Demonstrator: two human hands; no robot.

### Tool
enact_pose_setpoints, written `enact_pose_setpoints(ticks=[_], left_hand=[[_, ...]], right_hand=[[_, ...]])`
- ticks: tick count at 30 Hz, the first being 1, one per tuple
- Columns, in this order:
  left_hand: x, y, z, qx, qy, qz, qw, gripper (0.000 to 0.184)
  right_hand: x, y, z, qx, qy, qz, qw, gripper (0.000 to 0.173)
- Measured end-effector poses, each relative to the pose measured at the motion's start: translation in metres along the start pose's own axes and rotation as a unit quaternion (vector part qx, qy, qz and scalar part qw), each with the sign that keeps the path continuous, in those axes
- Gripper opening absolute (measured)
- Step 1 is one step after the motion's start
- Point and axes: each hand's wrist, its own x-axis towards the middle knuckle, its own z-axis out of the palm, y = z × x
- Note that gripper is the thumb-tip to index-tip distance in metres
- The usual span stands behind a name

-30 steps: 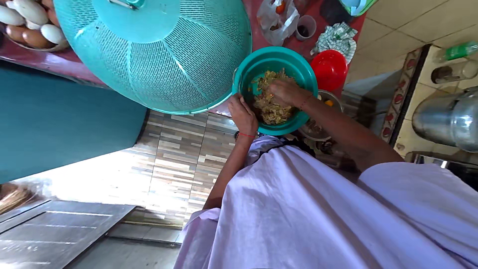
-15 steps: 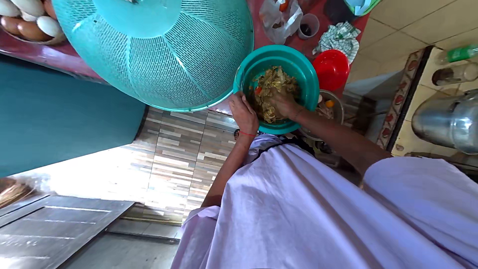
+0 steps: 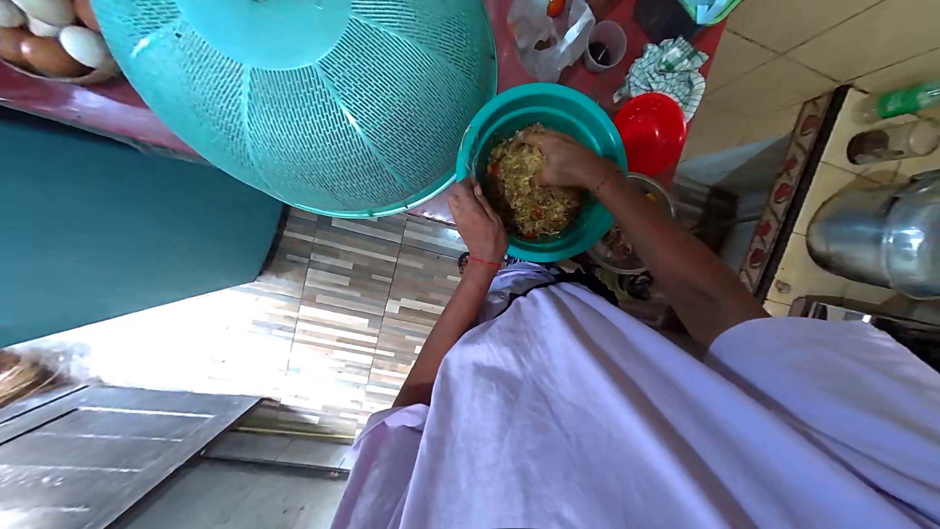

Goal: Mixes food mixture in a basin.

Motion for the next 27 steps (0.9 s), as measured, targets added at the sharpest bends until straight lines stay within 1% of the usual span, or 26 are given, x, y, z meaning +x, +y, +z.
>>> enact_pose_setpoints(ticks=[1,2,4,5,8,11,13,15,17,20,22,24,27], left_hand=[[0.000,0.000,0.000,-0.001,-0.001,-0.001,1.000,0.032],[0.000,0.001,-0.001,0.000,-0.001,-0.001,1.000,0.032],[0.001,0.001,0.000,0.001,0.006,0.003,1.000,0.033],[0.001,0.001,0.001,0.003,0.012,0.004,1.000,0.033],[-0.001,0.002,0.002,0.006,0.020,-0.004,1.000,0.032],[-0.002,0.004,0.003,0.006,0.021,-0.016,1.000,0.033],[-0.001,0.004,0.004,0.001,0.026,-0.017,1.000,0.033],[-0.001,0.005,0.005,-0.004,0.027,-0.015,1.000,0.032],[-0.002,0.007,0.001,-0.006,0.015,-0.015,1.000,0.032],[-0.002,0.006,0.004,-0.011,0.036,-0.001,0.999,0.033],[-0.002,0.006,0.005,-0.009,0.035,-0.004,0.999,0.033],[-0.003,0.007,0.003,-0.006,0.026,-0.013,1.000,0.033],[-0.002,0.007,0.000,-0.014,0.019,-0.020,1.000,0.033]], right_hand=[[-0.004,0.005,-0.003,-0.003,0.014,0.001,1.000,0.074],[-0.009,0.009,-0.004,-0.009,0.026,0.020,0.999,0.073],[-0.016,0.016,-0.001,-0.023,0.036,0.084,0.996,0.071],[-0.018,0.017,0.003,-0.024,0.028,0.117,0.993,0.067],[-0.014,0.022,0.027,-0.024,-0.030,0.184,0.982,0.067],[-0.012,0.019,0.033,-0.009,-0.078,0.213,0.974,0.067],[-0.012,0.023,0.036,0.018,-0.093,0.205,0.974,0.068],[-0.016,0.024,0.040,0.064,-0.096,0.197,0.974,0.068],[-0.019,0.025,0.049,0.128,-0.090,0.188,0.970,0.072],[-0.022,0.021,0.065,0.244,-0.089,0.178,0.949,0.079],[-0.023,0.009,0.075,0.325,-0.097,0.185,0.922,0.073],[-0.018,-0.005,0.083,0.376,-0.101,0.219,0.895,0.065],[-0.013,-0.016,0.081,0.444,-0.097,0.240,0.858,0.057]])
